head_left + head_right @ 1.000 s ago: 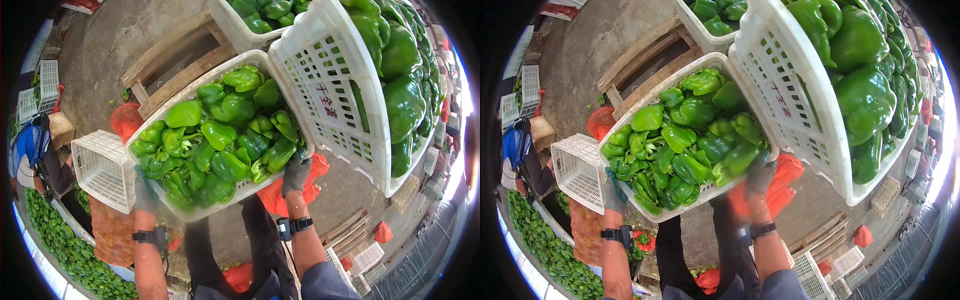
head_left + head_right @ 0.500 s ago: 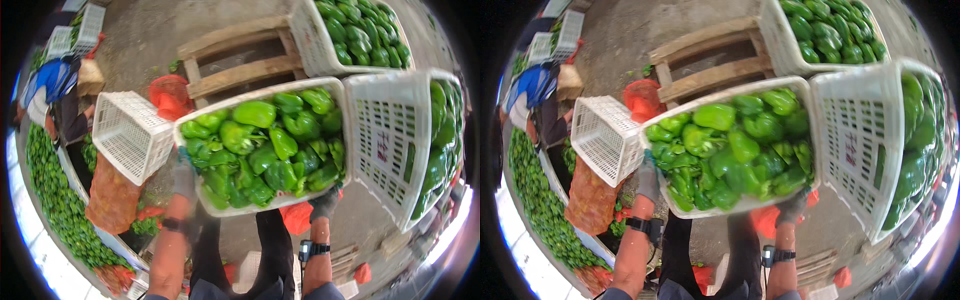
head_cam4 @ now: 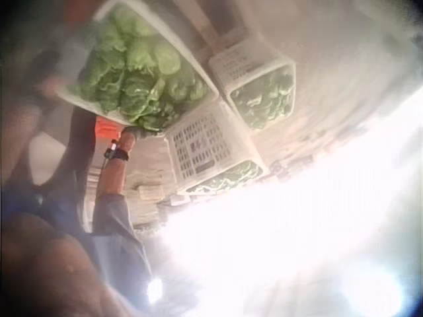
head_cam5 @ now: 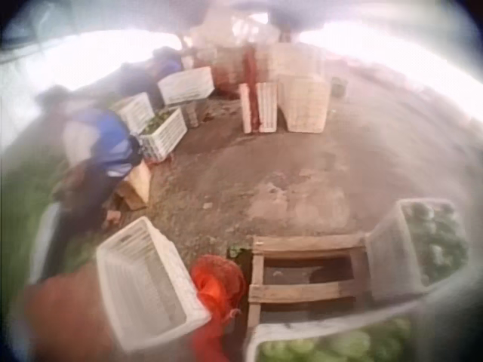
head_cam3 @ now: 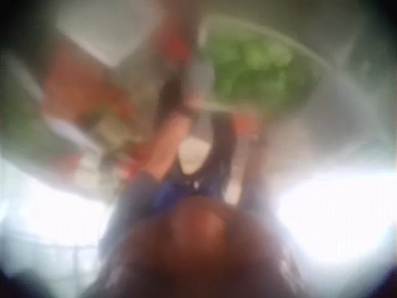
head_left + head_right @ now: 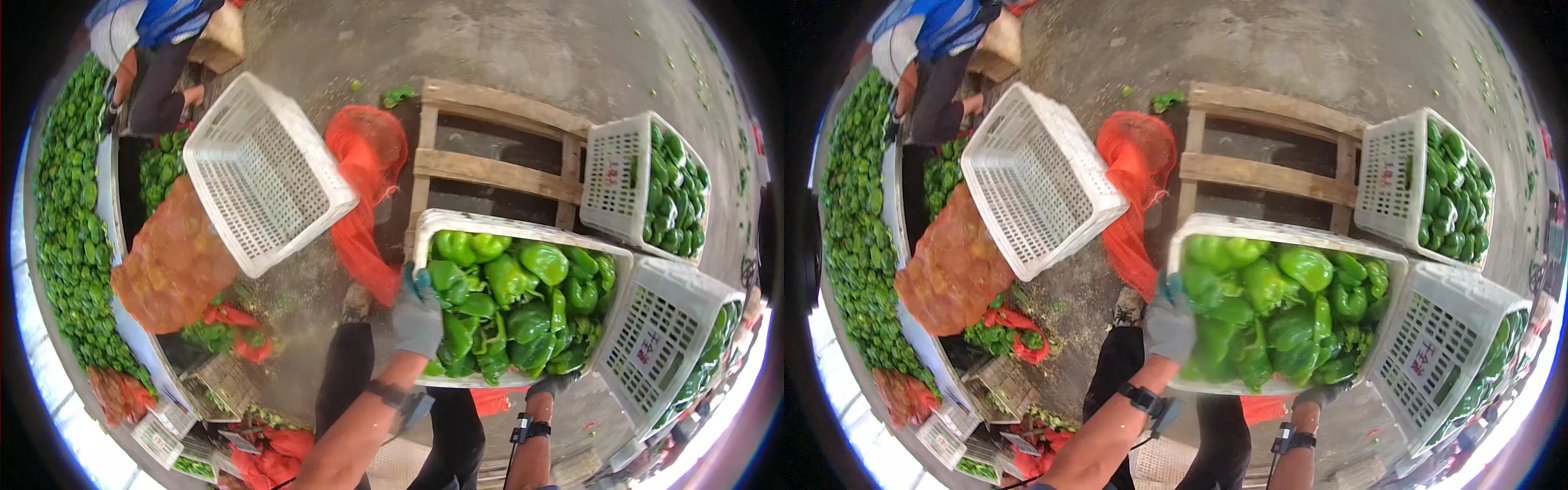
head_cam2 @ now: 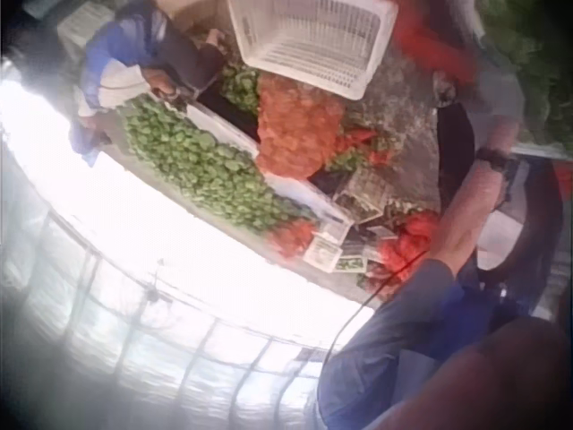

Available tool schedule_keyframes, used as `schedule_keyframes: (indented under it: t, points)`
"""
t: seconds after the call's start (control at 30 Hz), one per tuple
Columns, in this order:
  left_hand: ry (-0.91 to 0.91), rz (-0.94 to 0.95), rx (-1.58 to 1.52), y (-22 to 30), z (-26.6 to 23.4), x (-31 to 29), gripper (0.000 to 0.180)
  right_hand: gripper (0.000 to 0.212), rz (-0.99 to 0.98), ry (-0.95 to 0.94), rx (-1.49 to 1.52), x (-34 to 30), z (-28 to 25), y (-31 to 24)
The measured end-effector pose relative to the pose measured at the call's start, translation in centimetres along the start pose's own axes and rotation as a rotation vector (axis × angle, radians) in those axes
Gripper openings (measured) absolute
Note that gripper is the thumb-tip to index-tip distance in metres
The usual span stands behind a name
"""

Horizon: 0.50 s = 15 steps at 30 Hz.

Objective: The person trims the stems from green peppers using a knife, places the trimmed peppers into a crate, and then transfers the contents of the crate and a large mesh bag onto a sorting table.

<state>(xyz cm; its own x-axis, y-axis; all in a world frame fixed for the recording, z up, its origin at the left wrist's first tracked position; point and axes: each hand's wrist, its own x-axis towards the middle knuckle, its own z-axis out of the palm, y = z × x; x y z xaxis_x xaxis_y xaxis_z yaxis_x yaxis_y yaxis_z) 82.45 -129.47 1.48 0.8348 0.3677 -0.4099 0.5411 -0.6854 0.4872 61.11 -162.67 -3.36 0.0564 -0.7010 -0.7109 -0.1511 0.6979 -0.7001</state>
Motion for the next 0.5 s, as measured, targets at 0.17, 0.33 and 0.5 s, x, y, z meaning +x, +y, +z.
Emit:
schedule_keyframes:
  t: [0.17, 0.33, 0.5]
  points:
    - [-0.007, -0.036, -0.116, 1.1, -0.6, 0.5, 0.061, 0.086, 0.011, 0.019, -0.085, -0.6, -0.3, -0.7]
    - [-0.072, 0.009, -0.151, 0.7, -1.9, 0.9, 0.059, 0.083, 0.026, 0.026, -0.152, -1.1, -0.6, -1.0]
    - [-0.085, -0.010, -0.156, 1.1, -2.7, 1.1, 0.058, 0.080, 0.043, 0.021, -0.165, -1.0, -1.3, -1.7]
